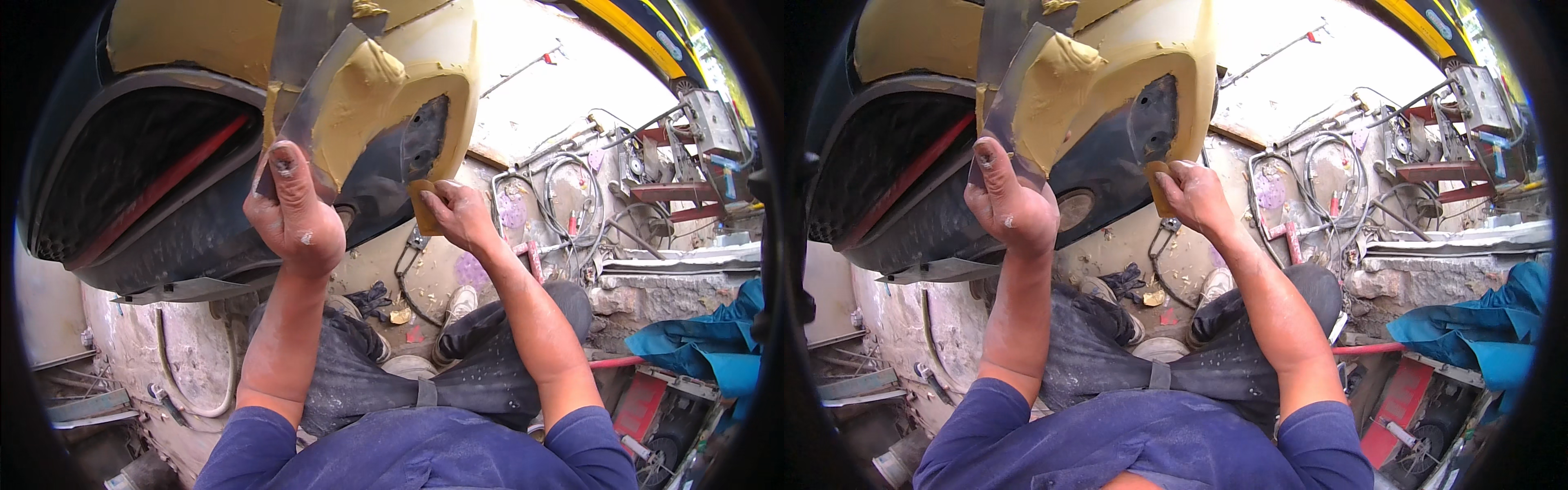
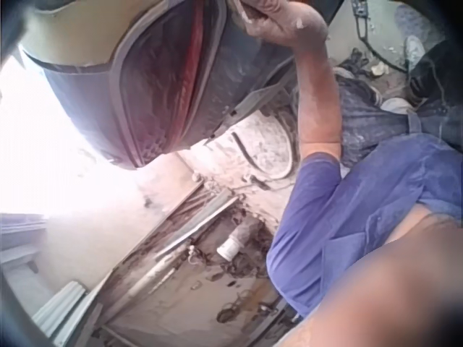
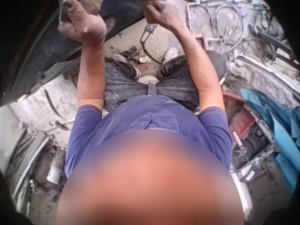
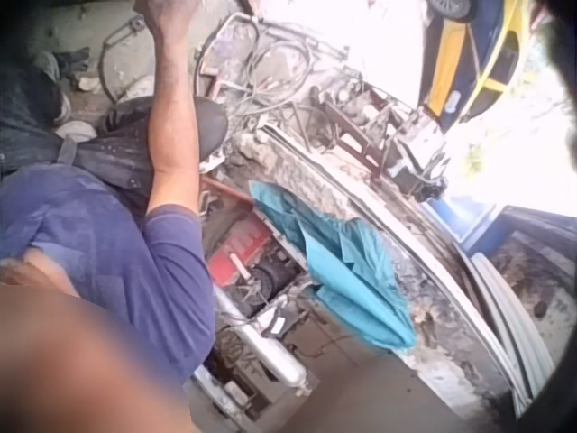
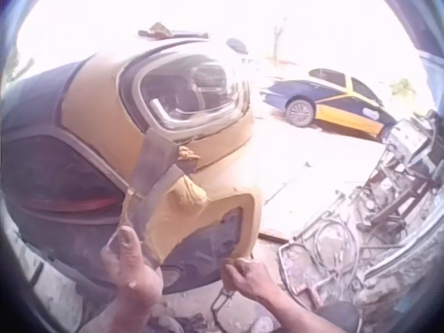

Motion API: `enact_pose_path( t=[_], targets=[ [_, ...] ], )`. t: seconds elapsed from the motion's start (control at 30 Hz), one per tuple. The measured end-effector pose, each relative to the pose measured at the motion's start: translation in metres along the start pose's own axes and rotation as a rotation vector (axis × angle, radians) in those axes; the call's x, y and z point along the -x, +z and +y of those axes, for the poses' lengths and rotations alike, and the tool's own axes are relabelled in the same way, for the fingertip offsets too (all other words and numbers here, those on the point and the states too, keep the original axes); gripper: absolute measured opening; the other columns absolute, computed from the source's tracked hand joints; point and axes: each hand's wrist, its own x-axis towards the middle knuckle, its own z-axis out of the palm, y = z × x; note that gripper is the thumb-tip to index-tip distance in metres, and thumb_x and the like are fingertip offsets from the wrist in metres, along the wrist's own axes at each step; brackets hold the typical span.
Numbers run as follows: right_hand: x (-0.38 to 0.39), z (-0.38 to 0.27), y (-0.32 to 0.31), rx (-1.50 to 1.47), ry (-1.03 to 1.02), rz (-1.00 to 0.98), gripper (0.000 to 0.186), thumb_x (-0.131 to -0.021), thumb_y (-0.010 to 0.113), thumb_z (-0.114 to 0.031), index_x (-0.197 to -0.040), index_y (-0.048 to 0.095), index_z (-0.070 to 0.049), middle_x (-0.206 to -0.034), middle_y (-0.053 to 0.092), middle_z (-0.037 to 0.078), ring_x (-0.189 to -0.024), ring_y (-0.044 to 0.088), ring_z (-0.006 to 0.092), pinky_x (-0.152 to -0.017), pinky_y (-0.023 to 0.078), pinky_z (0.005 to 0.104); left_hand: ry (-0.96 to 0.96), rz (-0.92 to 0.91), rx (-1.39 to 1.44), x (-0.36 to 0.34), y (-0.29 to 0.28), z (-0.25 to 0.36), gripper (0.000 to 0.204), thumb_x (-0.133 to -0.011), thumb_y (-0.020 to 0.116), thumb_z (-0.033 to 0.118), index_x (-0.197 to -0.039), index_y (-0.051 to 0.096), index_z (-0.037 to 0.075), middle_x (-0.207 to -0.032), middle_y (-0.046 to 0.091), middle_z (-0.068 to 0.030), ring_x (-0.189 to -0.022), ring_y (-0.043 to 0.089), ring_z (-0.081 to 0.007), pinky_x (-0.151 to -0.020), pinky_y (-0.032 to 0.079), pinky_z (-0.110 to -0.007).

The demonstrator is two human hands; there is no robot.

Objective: The person applies yellow body filler to the front bumper of a car using a metal spreader. They repeatedly scoop filler from the spreader and smooth it onto the bumper surface around the headlight and grille area.

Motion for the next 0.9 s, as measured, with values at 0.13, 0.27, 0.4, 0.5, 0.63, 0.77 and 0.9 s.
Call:
enact_pose_path(
  t=[0.13,0.27,0.4,0.5,0.63,0.77,0.9],
  targets=[
    [-0.002,-0.004,-0.009,-0.02,-0.083,0.067,0.039,-0.104,0.071,-0.033,-0.091,0.068,0.004,-0.075,0.065,0.025,-0.067,0.062,0.0393,-0.067,0.051,0.0467,-0.035,0.014,0.103,0.0,0.003,-0.001,0.046,-0.117,0.058,0.032,-0.11,0.072,-0.011,-0.102,0.071,-0.0069,-0.095,0.06,-0.0135,-0.084,0.049,-0.028],
    [0.0,-0.009,-0.039,-0.091,0.051,-0.104,0.038,-0.103,0.072,-0.033,-0.094,0.07,0.004,-0.072,0.062,0.022,-0.063,0.059,0.0297,-0.065,0.05,0.0439,-0.051,-0.017,0.142,0.0,0.001,0.0,0.052,-0.117,0.057,0.034,-0.128,0.069,-0.015,-0.127,0.073,-0.0171,-0.115,0.067,-0.0221,-0.103,0.053,-0.037],
    [0.005,-0.017,-0.066,-0.377,0.153,-0.218,0.036,-0.104,0.073,-0.033,-0.102,0.076,0.003,-0.076,0.068,0.007,-0.071,0.059,0.0113,-0.066,0.05,0.0348,-0.099,-0.017,0.117,0.003,0.002,0.002,0.055,-0.114,0.061,0.04,-0.125,0.071,-0.014,-0.122,0.075,-0.0198,-0.106,0.072,-0.0251,-0.098,0.058,-0.039],
    [0.013,-0.025,-0.074,-0.757,0.2,-0.113,0.035,-0.105,0.074,-0.033,-0.106,0.08,0.001,-0.085,0.068,-0.004,-0.079,0.058,0.0036,-0.068,0.049,0.0261,-0.169,-0.15,0.084,0.009,0.007,0.003,0.06,-0.114,0.057,0.046,-0.138,0.066,-0.009,-0.132,0.072,-0.019,-0.113,0.072,-0.0284,-0.093,0.062,-0.043],
    [0.016,-0.025,-0.1,-1.095,0.142,0.088,0.036,-0.109,0.07,-0.025,-0.129,0.076,0.004,-0.109,0.079,0.004,-0.096,0.072,0.0102,-0.09,0.058,0.0272,-0.312,-0.198,0.229,0.016,0.018,0.003,0.055,-0.116,0.054,0.042,-0.149,0.058,-0.001,-0.139,0.07,-0.0146,-0.118,0.073,-0.0288,-0.088,0.063,-0.046],
    [0.017,-0.013,-0.12,-1.139,0.1,0.161,0.038,-0.111,0.066,-0.023,-0.135,0.071,0.006,-0.118,0.078,0.008,-0.105,0.073,0.0146,-0.099,0.058,0.0312,-0.393,-0.255,0.351,0.018,0.023,0.001,0.047,-0.116,0.054,0.037,-0.149,0.057,0.004,-0.138,0.072,-0.0109,-0.113,0.076,-0.028,-0.085,0.065,-0.048],
    [0.016,0.007,-0.102,-1.025,0.227,0.243,0.035,-0.11,0.066,-0.021,-0.134,0.07,0.005,-0.119,0.077,0.009,-0.105,0.073,0.0157,-0.097,0.06,0.034,-0.367,-0.227,0.341,0.014,0.022,0.0,0.046,-0.116,0.054,0.037,-0.149,0.058,0.004,-0.135,0.073,-0.0109,-0.111,0.076,-0.0277,-0.085,0.064,-0.048]
  ],
)
